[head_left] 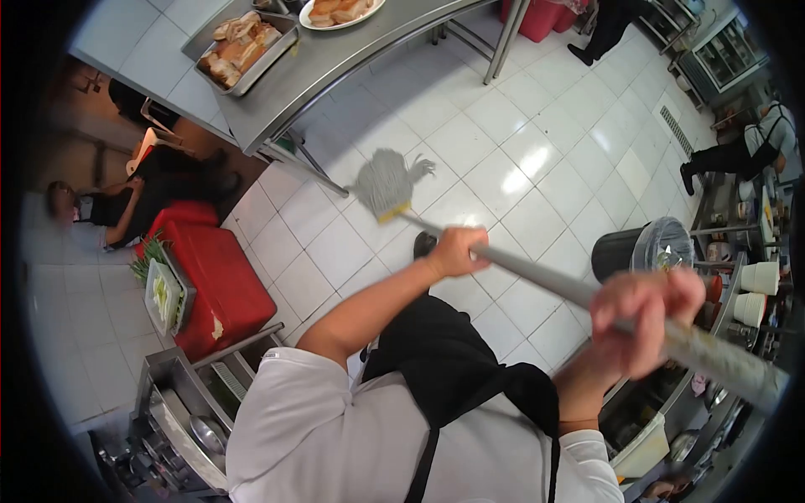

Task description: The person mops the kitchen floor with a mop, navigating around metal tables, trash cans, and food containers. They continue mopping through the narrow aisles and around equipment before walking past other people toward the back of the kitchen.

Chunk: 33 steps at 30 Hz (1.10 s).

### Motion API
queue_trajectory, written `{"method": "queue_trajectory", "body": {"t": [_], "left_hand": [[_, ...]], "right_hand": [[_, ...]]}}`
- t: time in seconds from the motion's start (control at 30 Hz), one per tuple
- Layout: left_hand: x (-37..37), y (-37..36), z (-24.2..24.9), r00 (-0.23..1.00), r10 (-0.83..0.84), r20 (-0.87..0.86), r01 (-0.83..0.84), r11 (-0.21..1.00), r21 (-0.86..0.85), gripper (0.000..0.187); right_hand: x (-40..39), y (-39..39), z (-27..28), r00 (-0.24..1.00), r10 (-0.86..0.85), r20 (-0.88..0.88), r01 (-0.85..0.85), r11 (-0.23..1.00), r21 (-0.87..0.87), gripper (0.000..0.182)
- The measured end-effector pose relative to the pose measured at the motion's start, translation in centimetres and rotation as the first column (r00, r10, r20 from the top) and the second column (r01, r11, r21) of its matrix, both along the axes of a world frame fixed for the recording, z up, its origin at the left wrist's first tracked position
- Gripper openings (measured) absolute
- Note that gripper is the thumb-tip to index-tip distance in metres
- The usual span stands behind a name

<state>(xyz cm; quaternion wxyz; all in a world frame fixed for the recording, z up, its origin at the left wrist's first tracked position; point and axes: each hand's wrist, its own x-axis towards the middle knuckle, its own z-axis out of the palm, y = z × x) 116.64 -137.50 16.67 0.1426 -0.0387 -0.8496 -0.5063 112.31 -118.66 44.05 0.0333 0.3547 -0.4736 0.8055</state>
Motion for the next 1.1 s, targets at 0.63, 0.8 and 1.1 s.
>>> {"method": "queue_trajectory", "body": {"t": [0.63,0.8,1.1], "left_hand": [[5.0,-16.2,-9.4,0.639,0.560,0.526,-0.272,0.805,-0.526,0.078],[4.2,-15.6,-8.7,0.593,0.477,0.649,0.029,0.792,-0.609,0.083],[-2.1,-2.3,-4.4,0.971,-0.206,0.121,0.233,0.927,-0.294,0.026]], "right_hand": [[5.5,-11.8,-23.0,0.995,0.079,0.067,-0.099,0.906,0.411,0.011],[6.3,-8.6,-25.0,0.975,0.118,0.186,-0.193,0.865,0.464,0.010],[5.0,6.4,-8.5,0.964,-0.221,0.148,0.096,0.808,0.581,0.010]]}}
